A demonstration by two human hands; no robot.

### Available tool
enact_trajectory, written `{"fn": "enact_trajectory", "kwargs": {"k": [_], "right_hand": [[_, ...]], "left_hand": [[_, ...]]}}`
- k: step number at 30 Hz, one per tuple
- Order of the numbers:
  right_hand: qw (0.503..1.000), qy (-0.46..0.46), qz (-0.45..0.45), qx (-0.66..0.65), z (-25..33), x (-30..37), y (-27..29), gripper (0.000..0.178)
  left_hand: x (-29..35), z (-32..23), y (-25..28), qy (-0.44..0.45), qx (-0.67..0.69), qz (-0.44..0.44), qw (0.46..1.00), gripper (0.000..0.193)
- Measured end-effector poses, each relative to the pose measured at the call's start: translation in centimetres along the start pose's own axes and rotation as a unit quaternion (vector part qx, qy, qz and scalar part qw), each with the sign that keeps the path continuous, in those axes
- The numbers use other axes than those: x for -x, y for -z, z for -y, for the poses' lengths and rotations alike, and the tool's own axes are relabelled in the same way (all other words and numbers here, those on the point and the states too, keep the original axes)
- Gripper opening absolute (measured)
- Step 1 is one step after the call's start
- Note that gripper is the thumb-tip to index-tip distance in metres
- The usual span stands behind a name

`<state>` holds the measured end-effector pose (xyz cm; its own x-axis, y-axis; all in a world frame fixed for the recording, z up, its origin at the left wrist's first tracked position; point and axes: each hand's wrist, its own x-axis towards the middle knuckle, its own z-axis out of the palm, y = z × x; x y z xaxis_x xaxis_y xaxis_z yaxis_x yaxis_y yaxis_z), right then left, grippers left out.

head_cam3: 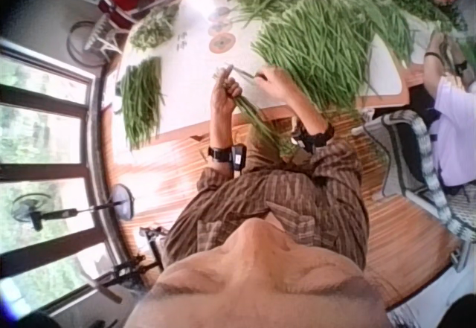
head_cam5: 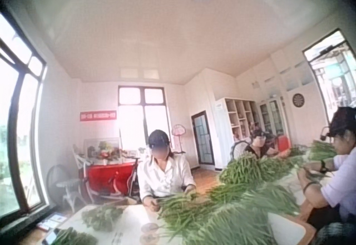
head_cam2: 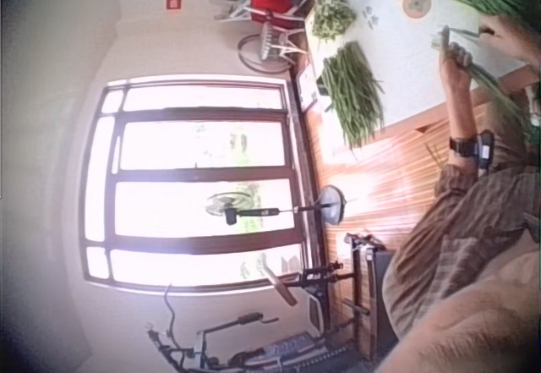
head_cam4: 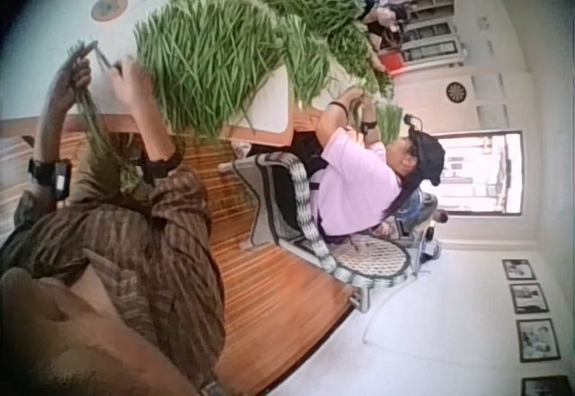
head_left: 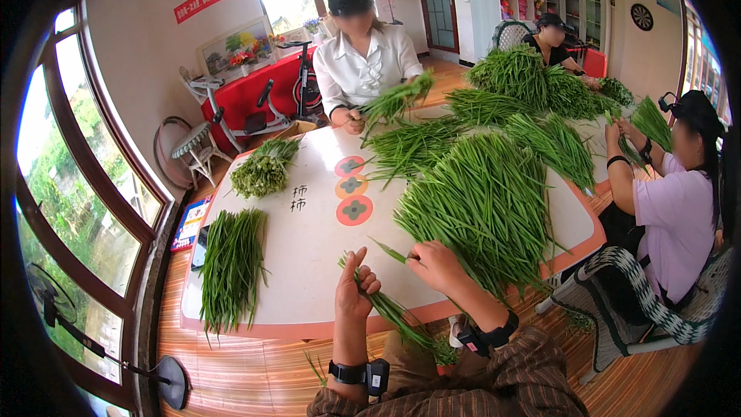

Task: The person sorts and cleans green stalks of vegetables by hand, removing unwanted leaves and stems and organizing them into piles on a table.

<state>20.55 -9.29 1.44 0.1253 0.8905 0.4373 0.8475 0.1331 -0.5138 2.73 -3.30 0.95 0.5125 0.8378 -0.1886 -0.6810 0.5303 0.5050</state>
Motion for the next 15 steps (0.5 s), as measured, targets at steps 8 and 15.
{"fn": "enact_trajectory", "kwargs": {"k": [8, 15], "right_hand": [[0.960, -0.051, 0.048, -0.270, 1.1, 1.3, 0.9, 0.021], [0.955, -0.092, 0.009, -0.280, 1.7, 0.6, 2.2, 0.019]], "left_hand": [[-0.7, 1.4, -1.0, -0.028, -0.076, 0.004, 0.997, 0.025], [0.1, 1.5, -2.4, -0.062, -0.052, -0.026, 0.996, 0.021]]}}
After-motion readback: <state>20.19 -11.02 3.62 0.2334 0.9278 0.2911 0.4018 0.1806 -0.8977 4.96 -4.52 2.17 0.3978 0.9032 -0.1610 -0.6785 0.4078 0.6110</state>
